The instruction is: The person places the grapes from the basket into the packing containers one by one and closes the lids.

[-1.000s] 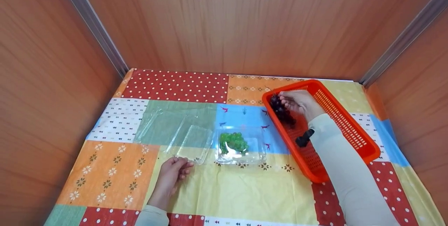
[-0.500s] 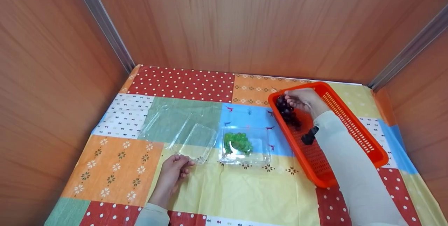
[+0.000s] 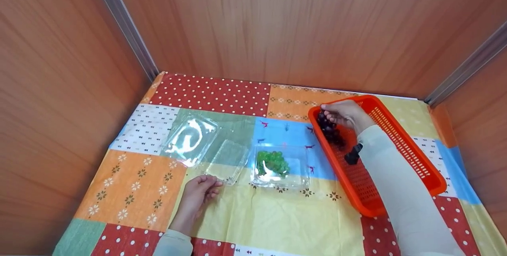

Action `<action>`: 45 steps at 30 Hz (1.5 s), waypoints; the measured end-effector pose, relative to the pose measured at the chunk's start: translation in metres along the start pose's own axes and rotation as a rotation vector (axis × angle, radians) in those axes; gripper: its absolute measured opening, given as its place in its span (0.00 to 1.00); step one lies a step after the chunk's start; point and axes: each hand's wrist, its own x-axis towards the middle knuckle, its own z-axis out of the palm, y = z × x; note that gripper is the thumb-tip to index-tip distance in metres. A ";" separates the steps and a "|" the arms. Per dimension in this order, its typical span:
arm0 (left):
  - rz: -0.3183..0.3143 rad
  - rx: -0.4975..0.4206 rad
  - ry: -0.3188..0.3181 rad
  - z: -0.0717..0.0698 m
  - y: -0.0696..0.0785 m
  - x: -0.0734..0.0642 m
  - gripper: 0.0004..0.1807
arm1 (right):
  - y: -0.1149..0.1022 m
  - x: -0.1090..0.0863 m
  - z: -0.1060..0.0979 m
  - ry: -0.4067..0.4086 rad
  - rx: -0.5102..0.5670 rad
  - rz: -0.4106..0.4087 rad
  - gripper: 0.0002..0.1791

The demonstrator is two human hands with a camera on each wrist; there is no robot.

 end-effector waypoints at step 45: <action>0.042 0.076 -0.008 0.010 0.003 0.005 0.08 | 0.017 -0.056 -0.008 -0.072 0.308 -0.227 0.15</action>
